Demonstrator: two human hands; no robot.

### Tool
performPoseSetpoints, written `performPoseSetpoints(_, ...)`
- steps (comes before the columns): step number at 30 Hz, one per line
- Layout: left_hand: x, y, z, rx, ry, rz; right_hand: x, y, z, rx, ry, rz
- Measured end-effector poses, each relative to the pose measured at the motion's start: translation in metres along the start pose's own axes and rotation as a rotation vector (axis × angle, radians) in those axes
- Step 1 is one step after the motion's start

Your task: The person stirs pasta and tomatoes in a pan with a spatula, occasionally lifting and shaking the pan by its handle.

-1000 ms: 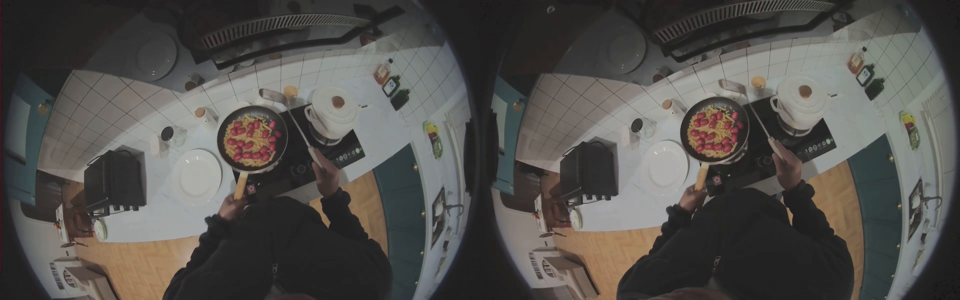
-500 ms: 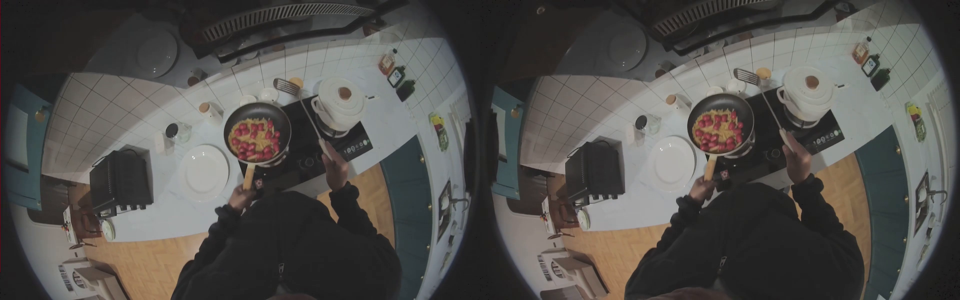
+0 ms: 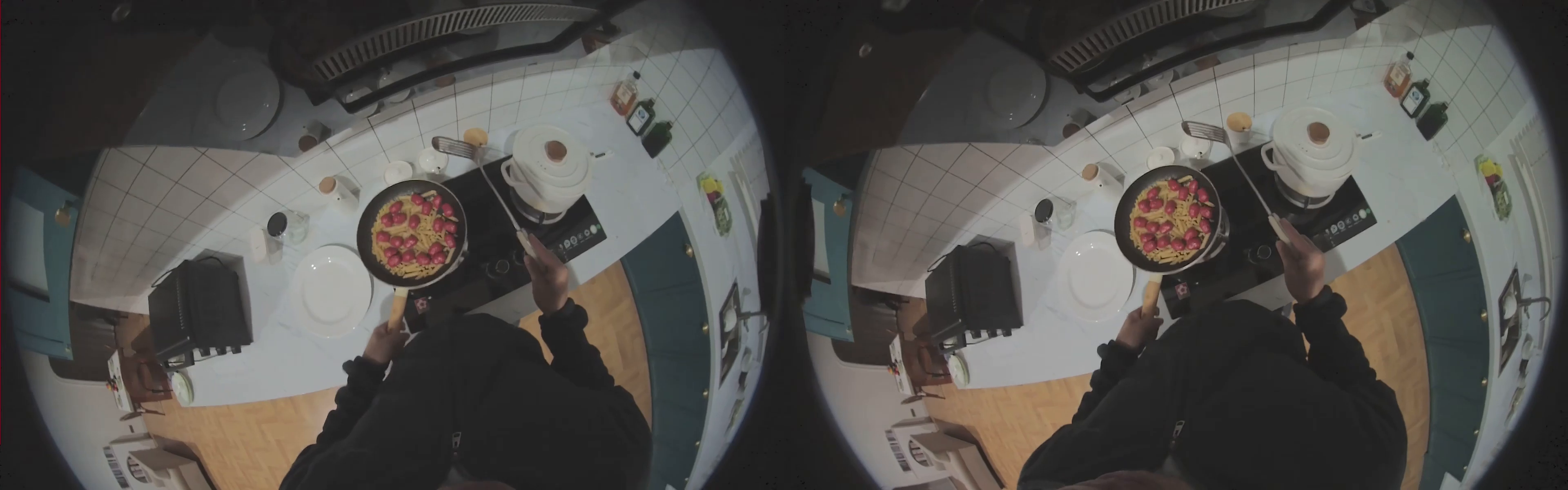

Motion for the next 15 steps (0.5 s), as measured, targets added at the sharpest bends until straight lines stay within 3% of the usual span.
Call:
performPoseSetpoints(3,0.005,0.027,0.011,-0.181,-0.102,0.063,-0.011,-0.002,0.001,0.137,-0.003,-0.025)
performPoseSetpoints(6,0.002,0.011,0.012,-0.191,-0.116,0.095,-0.007,-0.002,0.01,0.128,0.056,-0.012)
performPoseSetpoints(9,0.002,-0.007,0.0,-0.054,0.06,-0.034,-0.004,0.003,0.011,0.035,0.076,0.01)
performPoseSetpoints(12,0.0,0.021,0.002,-0.223,-0.099,0.077,-0.011,0.003,0.009,0.093,0.038,-0.008)
performPoseSetpoints(15,0.001,0.02,0.004,-0.298,-0.165,0.134,-0.011,-0.001,0.017,0.021,0.072,0.004)
Point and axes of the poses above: each hand's wrist, its own y-axis towards the middle knuckle, its own x-axis out of the back of the hand, z = x × y, the point moved 3 cm from there along y, towards the middle knuckle, and after that the axes turned 13 degrees about z, right-handed, at the moved point
